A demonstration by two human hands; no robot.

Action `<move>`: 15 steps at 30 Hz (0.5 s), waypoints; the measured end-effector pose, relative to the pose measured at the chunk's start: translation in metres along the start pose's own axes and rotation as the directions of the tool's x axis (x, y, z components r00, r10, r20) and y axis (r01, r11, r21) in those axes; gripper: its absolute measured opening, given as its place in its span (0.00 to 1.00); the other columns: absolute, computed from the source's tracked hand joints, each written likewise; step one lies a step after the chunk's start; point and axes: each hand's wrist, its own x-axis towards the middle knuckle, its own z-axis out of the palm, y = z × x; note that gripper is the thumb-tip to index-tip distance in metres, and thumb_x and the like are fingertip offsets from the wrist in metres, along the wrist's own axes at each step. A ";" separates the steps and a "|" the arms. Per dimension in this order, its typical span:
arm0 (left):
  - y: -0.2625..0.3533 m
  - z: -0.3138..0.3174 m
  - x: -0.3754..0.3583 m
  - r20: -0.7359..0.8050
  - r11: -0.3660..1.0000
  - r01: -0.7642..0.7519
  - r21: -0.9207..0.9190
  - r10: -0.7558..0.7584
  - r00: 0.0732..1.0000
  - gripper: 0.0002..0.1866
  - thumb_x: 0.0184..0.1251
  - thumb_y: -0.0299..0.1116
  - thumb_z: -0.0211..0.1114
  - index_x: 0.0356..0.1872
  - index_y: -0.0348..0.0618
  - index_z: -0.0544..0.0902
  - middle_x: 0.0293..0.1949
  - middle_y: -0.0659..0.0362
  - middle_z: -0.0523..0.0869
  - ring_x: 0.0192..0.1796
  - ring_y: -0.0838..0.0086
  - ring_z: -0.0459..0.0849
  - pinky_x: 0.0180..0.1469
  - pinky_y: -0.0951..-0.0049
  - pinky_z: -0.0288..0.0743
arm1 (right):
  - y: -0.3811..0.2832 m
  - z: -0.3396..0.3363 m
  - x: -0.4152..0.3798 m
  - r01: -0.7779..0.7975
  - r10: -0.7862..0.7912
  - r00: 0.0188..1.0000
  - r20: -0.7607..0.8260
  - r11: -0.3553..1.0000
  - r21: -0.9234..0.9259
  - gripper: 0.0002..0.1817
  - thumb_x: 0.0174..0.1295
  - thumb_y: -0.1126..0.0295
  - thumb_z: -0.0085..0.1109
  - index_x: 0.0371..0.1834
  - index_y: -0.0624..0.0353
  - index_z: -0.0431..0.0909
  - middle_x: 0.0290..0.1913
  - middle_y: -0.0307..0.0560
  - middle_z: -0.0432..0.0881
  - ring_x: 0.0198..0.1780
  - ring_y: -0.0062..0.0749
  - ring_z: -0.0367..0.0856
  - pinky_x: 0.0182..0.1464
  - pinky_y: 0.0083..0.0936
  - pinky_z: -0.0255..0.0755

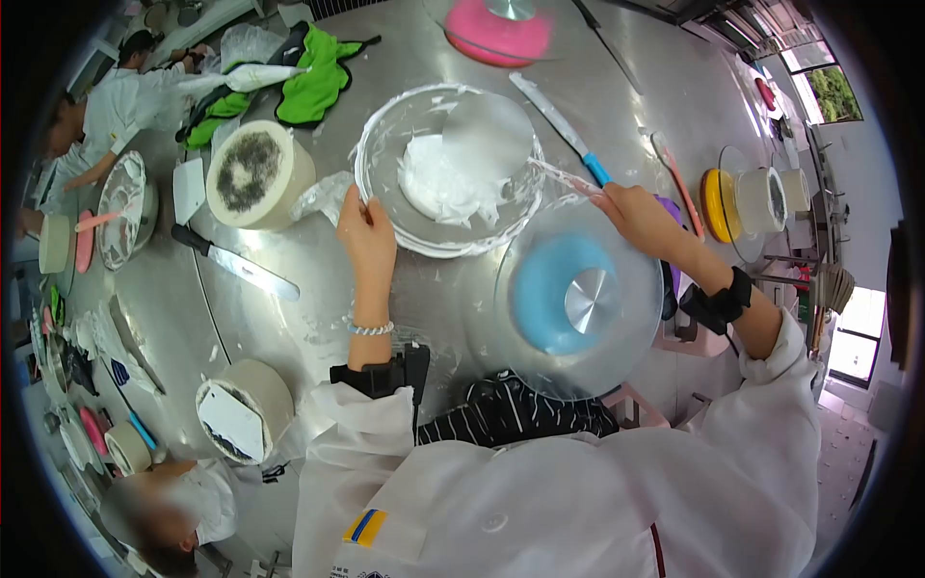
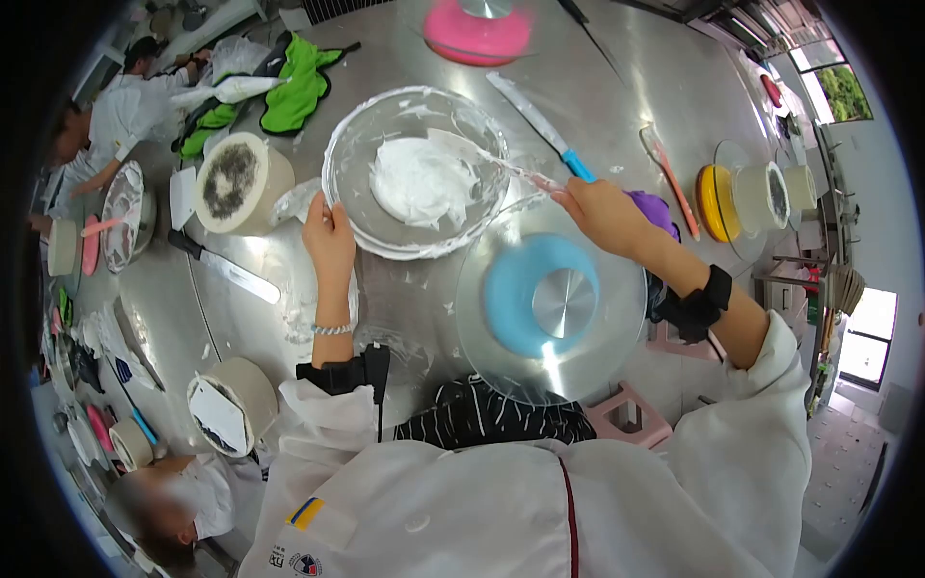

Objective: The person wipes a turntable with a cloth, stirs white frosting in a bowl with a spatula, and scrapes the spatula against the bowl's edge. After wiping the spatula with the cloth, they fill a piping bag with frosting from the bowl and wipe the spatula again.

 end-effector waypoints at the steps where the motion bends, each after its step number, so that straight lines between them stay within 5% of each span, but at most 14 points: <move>1: 0.001 -0.002 -0.001 0.019 0.997 0.011 0.082 -0.013 1.000 0.15 0.54 0.22 0.52 0.45 0.28 0.72 0.17 0.56 0.70 0.20 0.76 0.67 0.24 0.74 0.63 | 0.001 -0.002 -0.004 0.021 -0.013 0.999 -0.035 0.970 0.241 0.17 0.62 0.59 0.42 0.25 0.63 0.64 0.16 0.53 0.69 0.16 0.43 0.68 0.20 0.34 0.63; 2: -0.003 -0.001 -0.001 0.003 0.996 -0.003 0.087 0.003 1.000 0.15 0.57 0.25 0.53 0.45 0.28 0.71 0.19 0.57 0.72 0.20 0.77 0.67 0.24 0.75 0.63 | 0.001 -0.007 -0.008 0.057 -0.022 0.997 -0.080 0.884 0.465 0.17 0.62 0.59 0.41 0.24 0.62 0.63 0.13 0.46 0.67 0.12 0.33 0.63 0.16 0.27 0.61; 3: -0.007 0.001 0.001 0.001 0.996 -0.037 0.077 0.037 0.999 0.15 0.57 0.25 0.53 0.45 0.28 0.71 0.19 0.57 0.72 0.20 0.77 0.67 0.24 0.75 0.63 | -0.007 -0.023 -0.012 0.065 -0.015 0.994 -0.113 0.888 0.456 0.17 0.62 0.59 0.41 0.24 0.62 0.63 0.13 0.46 0.67 0.12 0.33 0.63 0.16 0.27 0.61; 4: -0.011 0.004 0.002 -0.008 1.000 -0.001 -0.006 0.000 1.000 0.15 0.58 0.27 0.53 0.45 0.28 0.71 0.20 0.57 0.73 0.21 0.78 0.69 0.24 0.77 0.65 | -0.018 -0.043 -0.020 -0.254 0.173 0.967 0.187 0.639 0.726 0.18 0.63 0.57 0.40 0.23 0.60 0.62 0.13 0.39 0.62 0.11 0.24 0.58 0.14 0.20 0.55; 5: -0.010 0.004 0.003 -0.006 0.996 0.036 -0.087 -0.037 0.999 0.16 0.60 0.28 0.53 0.46 0.28 0.70 0.21 0.58 0.74 0.22 0.79 0.71 0.24 0.79 0.67 | -0.024 -0.055 -0.030 -0.548 0.212 0.836 0.507 0.254 0.797 0.19 0.63 0.55 0.38 0.22 0.57 0.61 0.12 0.32 0.57 0.11 0.16 0.52 0.12 0.13 0.49; 6: -0.003 0.000 0.005 0.001 0.996 0.006 -0.092 -0.006 1.000 0.16 0.60 0.28 0.53 0.46 0.28 0.70 0.21 0.58 0.74 0.22 0.79 0.71 0.24 0.79 0.67 | -0.021 -0.052 -0.041 -0.500 0.157 0.865 0.477 0.172 0.849 0.20 0.63 0.51 0.37 0.22 0.54 0.60 0.13 0.27 0.52 0.11 0.10 0.48 0.11 0.08 0.42; 8: 0.010 -0.011 0.002 0.144 0.925 0.322 -0.204 -0.296 0.944 0.19 0.62 0.32 0.53 0.49 0.29 0.68 0.30 0.57 0.76 0.27 0.78 0.75 0.26 0.81 0.72 | -0.016 -0.055 -0.059 -0.438 0.139 0.894 0.426 0.062 0.897 0.20 0.63 0.51 0.37 0.23 0.55 0.60 0.13 0.28 0.52 0.11 0.10 0.48 0.11 0.10 0.41; 15: 0.033 -0.047 -0.056 -0.009 0.976 0.127 -0.176 -0.131 0.991 0.20 0.62 0.34 0.53 0.53 0.34 0.66 0.44 0.54 0.72 0.35 0.75 0.76 0.28 0.80 0.75 | 0.025 -0.054 -0.122 -0.231 0.117 0.958 0.263 -0.233 0.945 0.20 0.62 0.50 0.38 0.24 0.55 0.60 0.13 0.28 0.51 0.11 0.10 0.46 0.11 0.11 0.40</move>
